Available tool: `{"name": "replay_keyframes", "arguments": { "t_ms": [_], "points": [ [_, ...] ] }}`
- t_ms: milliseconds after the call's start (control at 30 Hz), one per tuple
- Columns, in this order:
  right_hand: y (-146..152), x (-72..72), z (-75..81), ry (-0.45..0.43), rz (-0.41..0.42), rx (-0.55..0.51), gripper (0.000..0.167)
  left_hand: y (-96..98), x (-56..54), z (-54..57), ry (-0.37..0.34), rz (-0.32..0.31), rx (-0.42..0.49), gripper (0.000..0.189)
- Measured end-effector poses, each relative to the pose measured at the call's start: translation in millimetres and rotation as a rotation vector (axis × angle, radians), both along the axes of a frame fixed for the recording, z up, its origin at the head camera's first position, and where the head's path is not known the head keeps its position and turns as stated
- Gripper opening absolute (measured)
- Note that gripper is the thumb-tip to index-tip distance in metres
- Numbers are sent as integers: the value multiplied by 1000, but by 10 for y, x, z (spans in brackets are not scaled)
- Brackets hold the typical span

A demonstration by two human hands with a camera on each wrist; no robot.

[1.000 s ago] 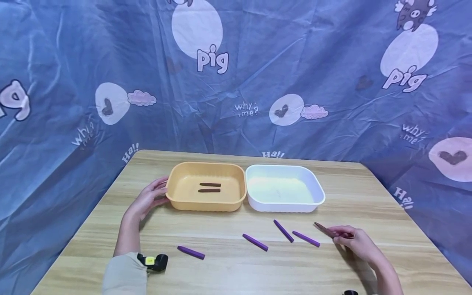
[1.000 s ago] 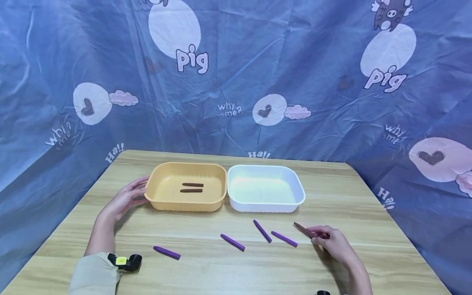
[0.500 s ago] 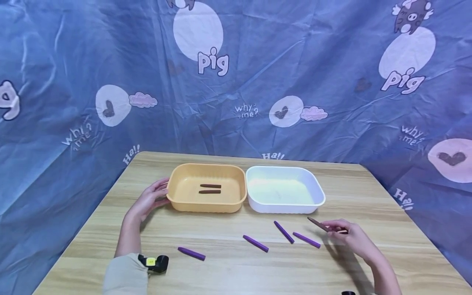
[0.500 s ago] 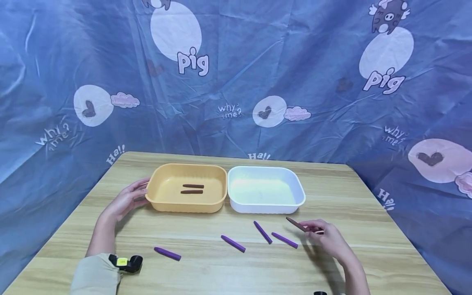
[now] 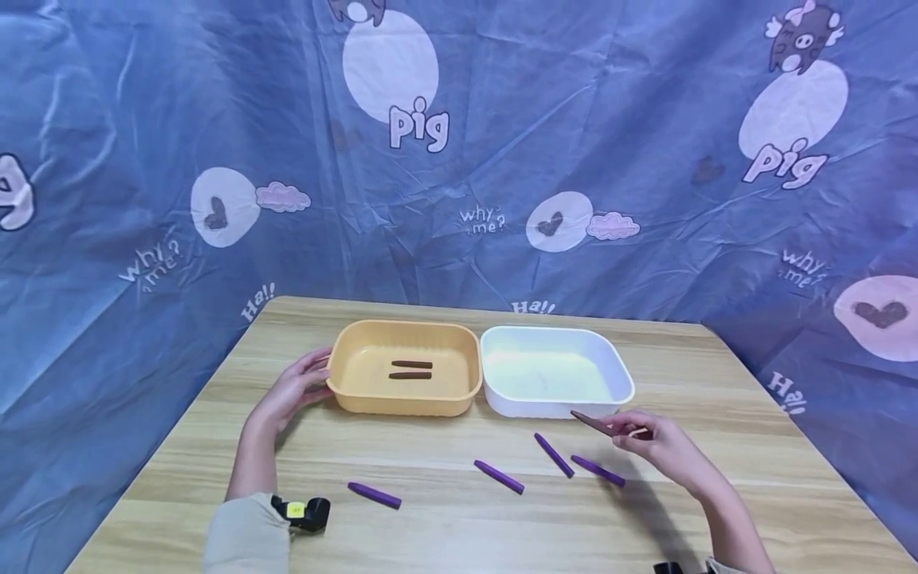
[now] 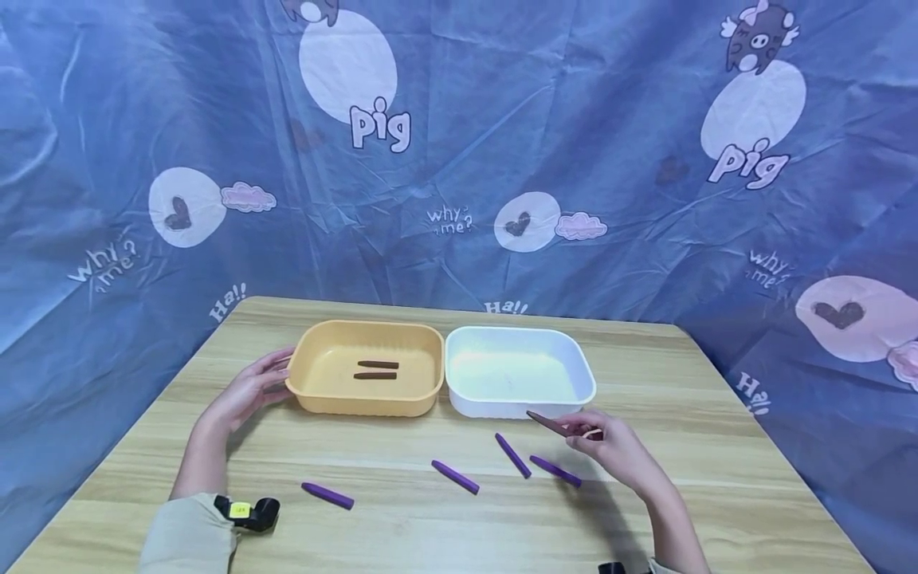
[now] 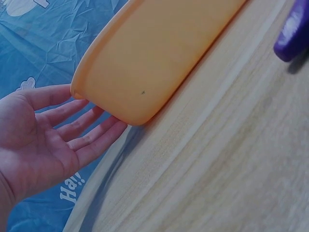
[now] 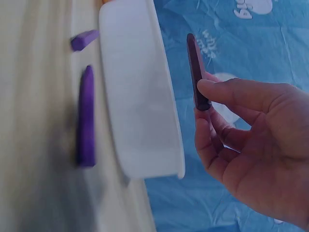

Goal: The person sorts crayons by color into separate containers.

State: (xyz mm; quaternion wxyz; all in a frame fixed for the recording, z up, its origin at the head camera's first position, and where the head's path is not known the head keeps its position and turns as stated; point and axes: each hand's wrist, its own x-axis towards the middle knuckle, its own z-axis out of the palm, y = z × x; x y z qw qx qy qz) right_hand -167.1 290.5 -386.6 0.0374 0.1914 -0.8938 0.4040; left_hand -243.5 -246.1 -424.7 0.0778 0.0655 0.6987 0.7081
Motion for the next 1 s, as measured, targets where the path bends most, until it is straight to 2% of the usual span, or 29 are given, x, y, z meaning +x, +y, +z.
{"name": "replay_keyframes", "arguments": {
  "t_ms": [367,667,1000],
  "points": [
    [-247,-211,158,-8,70,-38,20,8,11,17,1,-11,8,56],
    [-529,-367,200,-44,92,-48,22,-9,5,5,-2,-5,5,56],
    [-901,-570,225,-19,110,-26,22,-4,10,26,5,-16,12,55]
  ]
}}
